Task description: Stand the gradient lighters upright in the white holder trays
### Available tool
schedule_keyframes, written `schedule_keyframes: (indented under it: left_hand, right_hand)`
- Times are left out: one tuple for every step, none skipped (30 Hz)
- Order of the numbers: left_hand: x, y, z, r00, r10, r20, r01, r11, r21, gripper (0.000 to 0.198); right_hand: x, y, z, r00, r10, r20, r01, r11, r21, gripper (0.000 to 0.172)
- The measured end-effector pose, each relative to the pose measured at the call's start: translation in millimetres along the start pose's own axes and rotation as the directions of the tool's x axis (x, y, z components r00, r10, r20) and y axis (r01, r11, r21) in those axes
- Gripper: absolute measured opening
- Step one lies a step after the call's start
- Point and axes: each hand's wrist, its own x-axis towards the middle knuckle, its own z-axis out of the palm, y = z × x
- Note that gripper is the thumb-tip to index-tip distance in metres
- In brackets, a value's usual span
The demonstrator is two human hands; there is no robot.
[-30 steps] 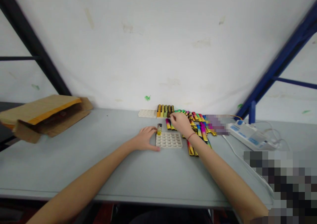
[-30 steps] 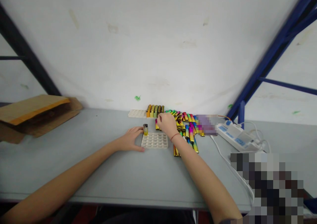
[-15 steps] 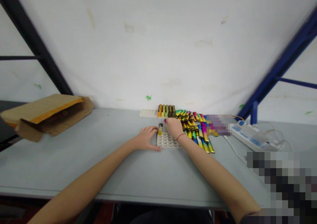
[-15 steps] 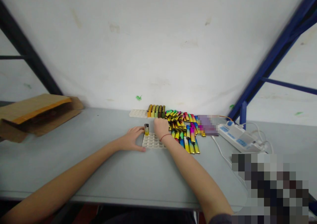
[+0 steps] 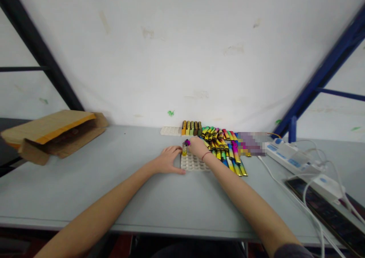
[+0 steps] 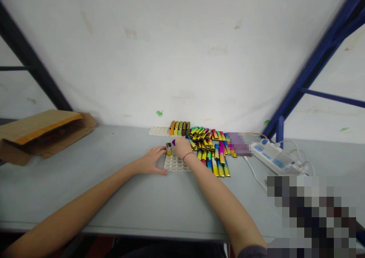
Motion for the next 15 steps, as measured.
schedule_keyframes:
  left_hand:
    - [0,1,-0.2,1.000,-0.001,-0.001,0.001,1.000,0.001,0.079]
    - [0,2,-0.1,1.000,0.000,-0.004,0.000,1.000,0.001,0.079]
    - [-1,2,0.3,1.000,0.002,-0.009,-0.002,1.000,0.000,0.079]
    - [-1,3,1.0,1.000,0.006,-0.016,-0.006,1.000,-0.002,0.078]
    - [-1,3,2.1,1.000,0.008,-0.024,-0.008,1.000,-0.005,0.077]
    - [-1,3,3.2,0.999,0.009,-0.031,-0.009,1.000,-0.010,0.077]
    - [-1,1,4.2,0.999,0.008,-0.034,-0.009,1.000,-0.017,0.078]
    - [-2,-1,4.6,0.999,0.005,-0.031,-0.006,1.000,-0.026,0.081]
    - [-2,-4,4.0,1.000,0.002,-0.024,-0.003,0.999,-0.039,0.087]
    - [-3,-6,2.0,1.000,-0.001,-0.018,0.000,0.998,-0.057,0.093]
    - [-4,-8,-1.6,1.000,-0.004,-0.020,0.002,0.997,-0.081,0.099]
    - [-6,-7,-6.6,0.999,-0.006,-0.035,0.002,0.994,-0.109,0.102]
    - [-8,-4,-12.6,0.998,-0.008,-0.069,-0.001,0.990,-0.141,0.101]
    - [-11,3,-19.0,0.993,-0.012,-0.116,-0.008,0.985,-0.172,0.093]
    - [-14,12,-24.6,0.984,-0.013,-0.177,-0.023,0.980,-0.200,0.080]
  right_hand:
    - [-1,1,0,1.000,0.016,-0.010,-0.016,0.999,0.031,0.017]
    - [-2,2,0,0.999,0.038,-0.025,-0.037,0.997,0.066,0.016]
    - [-3,3,1,0.997,0.063,-0.045,-0.058,0.993,0.104,0.017]
    - [-4,4,1,0.994,0.087,-0.069,-0.076,0.987,0.141,0.019]
    - [-5,6,1,0.990,0.106,-0.096,-0.087,0.979,0.183,0.020]
    - [-7,9,1,0.985,0.117,-0.125,-0.086,0.969,0.230,0.021]
    - [-9,12,1,0.980,0.118,-0.158,-0.069,0.956,0.284,0.020]
    - [-12,15,0,0.974,0.113,-0.197,-0.039,0.937,0.346,0.019]
    - [-16,19,-1,0.967,0.105,-0.233,0.001,0.910,0.415,0.018]
    - [-20,23,-2,0.959,0.102,-0.264,0.041,0.873,0.486,0.017]
    - [-25,27,-4,0.952,0.105,-0.289,0.077,0.828,0.555,0.016]
    - [-30,31,-5,0.948,0.117,-0.297,0.098,0.778,0.621,0.015]
    - [-37,34,-7,0.942,0.140,-0.304,0.109,0.732,0.673,0.013]
    - [-43,37,-9,0.936,0.162,-0.313,0.115,0.698,0.706,0.011]
    - [-50,39,-11,0.933,0.185,-0.309,0.111,0.670,0.734,0.011]
